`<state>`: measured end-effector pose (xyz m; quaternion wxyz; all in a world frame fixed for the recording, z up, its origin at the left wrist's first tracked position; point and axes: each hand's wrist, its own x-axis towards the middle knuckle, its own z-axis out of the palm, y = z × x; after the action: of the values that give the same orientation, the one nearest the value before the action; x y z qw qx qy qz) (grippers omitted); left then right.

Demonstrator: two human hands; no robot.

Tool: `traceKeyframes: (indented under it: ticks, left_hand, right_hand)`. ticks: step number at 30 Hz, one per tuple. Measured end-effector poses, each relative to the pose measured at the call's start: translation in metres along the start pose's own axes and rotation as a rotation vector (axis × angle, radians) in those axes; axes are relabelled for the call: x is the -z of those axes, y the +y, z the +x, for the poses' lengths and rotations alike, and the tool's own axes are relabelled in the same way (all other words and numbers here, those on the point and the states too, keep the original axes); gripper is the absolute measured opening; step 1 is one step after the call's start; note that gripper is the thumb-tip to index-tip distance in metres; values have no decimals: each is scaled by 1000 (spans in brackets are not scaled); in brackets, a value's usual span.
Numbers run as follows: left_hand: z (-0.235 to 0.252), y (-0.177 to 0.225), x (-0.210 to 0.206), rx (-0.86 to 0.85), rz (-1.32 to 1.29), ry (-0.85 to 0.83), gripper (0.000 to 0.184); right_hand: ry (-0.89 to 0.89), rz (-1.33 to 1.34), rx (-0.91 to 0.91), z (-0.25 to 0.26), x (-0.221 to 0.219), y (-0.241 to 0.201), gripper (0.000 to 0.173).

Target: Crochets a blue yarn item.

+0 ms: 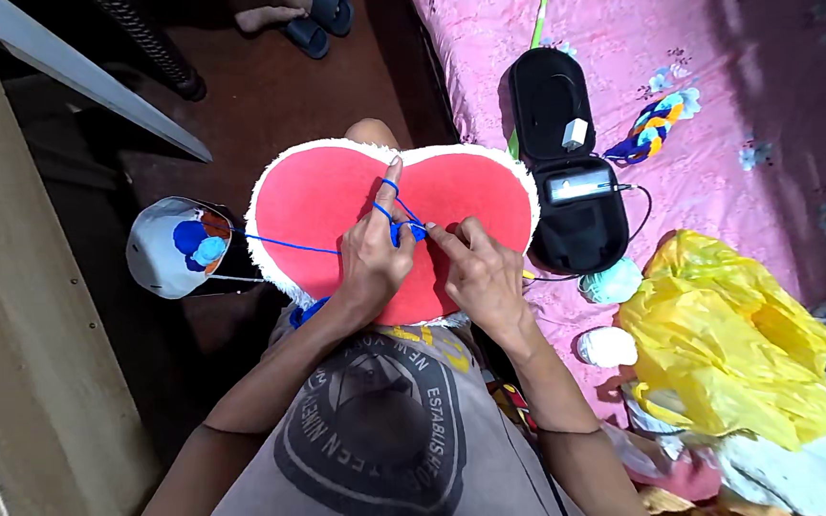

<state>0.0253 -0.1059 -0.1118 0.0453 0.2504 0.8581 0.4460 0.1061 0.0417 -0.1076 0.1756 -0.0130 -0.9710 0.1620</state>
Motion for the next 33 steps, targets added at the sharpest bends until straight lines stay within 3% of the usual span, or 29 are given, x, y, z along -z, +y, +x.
traceKeyframes:
  ticks: [12, 17, 22, 25, 30, 33]
  left_hand:
    - [-2, -7, -11, -141, 133, 104, 69]
    - [1, -5, -2, 17, -123, 65, 81]
    - [4, -7, -1, 55, -311, 128, 84]
    - [6, -3, 0, 69, -491, 163, 88]
    - [10, 4, 16, 84, -793, 100, 99]
    - [12, 6, 35, 130, -866, 12, 103]
  right_hand:
    - [21, -93, -55, -3, -12, -14, 38]
    - [139, -7, -93, -8, -19, -16, 41]
    - [190, 18, -126, -3, -22, -26, 41]
    - [178, 186, -185, 5, -22, -32, 42]
    - [44, 926, -421, 21, -11, -30, 45]
    - [144, 808, -228, 19, -15, -24, 41]
